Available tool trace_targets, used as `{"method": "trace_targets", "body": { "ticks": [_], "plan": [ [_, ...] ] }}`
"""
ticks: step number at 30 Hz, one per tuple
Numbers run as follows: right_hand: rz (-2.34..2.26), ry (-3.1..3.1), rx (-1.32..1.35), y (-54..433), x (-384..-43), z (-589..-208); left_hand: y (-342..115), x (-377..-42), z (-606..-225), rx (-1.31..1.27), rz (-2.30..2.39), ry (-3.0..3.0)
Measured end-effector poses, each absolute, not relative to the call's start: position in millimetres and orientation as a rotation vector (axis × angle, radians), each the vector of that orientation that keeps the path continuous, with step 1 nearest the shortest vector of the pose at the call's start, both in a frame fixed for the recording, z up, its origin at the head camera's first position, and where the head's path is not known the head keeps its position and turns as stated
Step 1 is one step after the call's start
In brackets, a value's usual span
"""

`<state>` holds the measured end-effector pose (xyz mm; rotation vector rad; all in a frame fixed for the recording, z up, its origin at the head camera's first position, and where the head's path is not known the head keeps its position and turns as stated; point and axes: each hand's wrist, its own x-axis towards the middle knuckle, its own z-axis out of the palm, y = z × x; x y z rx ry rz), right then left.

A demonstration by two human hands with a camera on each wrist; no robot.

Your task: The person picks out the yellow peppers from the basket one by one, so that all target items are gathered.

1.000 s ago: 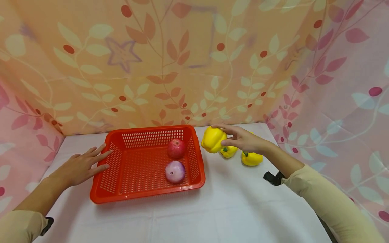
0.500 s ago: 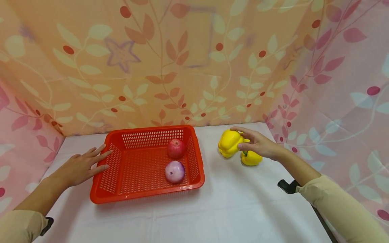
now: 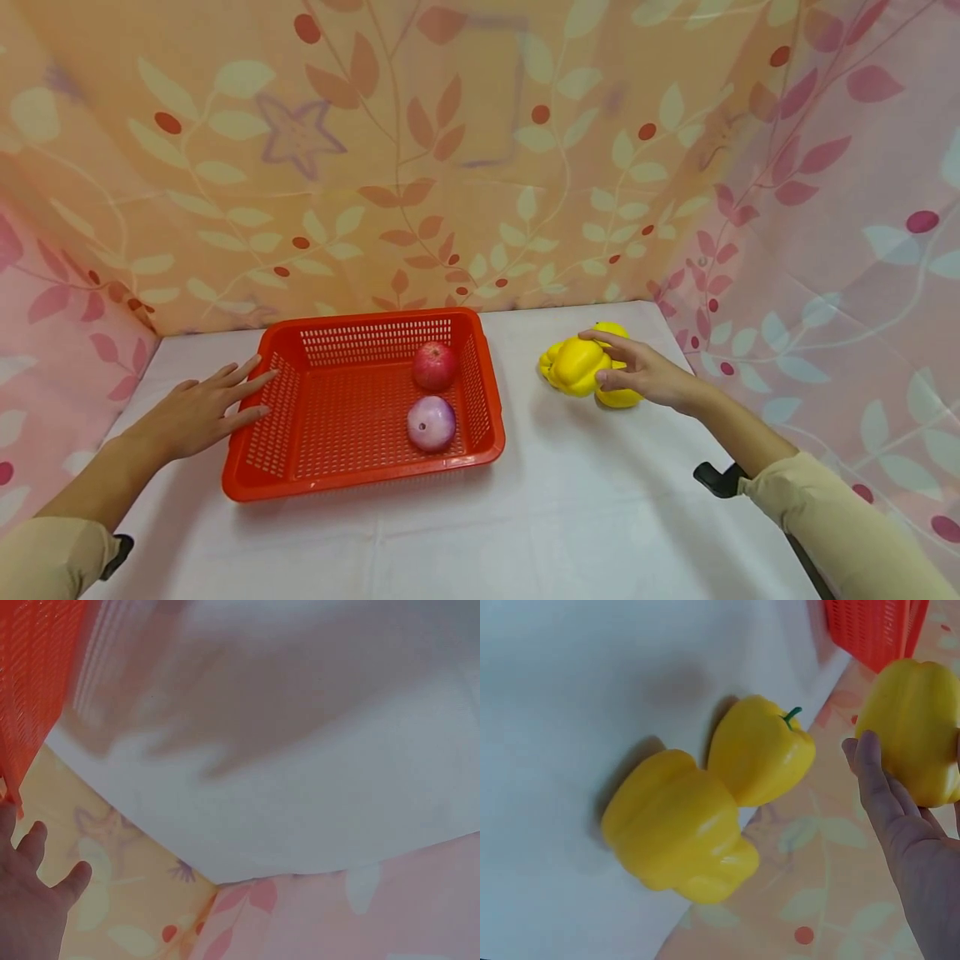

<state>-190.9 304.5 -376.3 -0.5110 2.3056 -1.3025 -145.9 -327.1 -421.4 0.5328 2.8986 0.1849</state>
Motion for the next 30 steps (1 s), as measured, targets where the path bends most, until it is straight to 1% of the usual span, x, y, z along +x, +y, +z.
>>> {"method": "trace_targets", "body": {
  "ticks": [4,18,24,30],
  "plan": [
    [-1.313,2.276,-0.489,308,-188,-389,-327,-146,-422,0.542,0.186,2.899],
    [-1.343,2.214,-0.337,321,-175,-454,-327,-145,-421,0.534,0.195,2.895],
    [-1.359,2.211,-0.330,322,-174,-470,-327,-145,-421,0.526,0.202,2.891],
    [-1.389,2.204,-0.312,320,-173,-475,-327,-146,-421,0.519,0.211,2.891]
  ]
}}
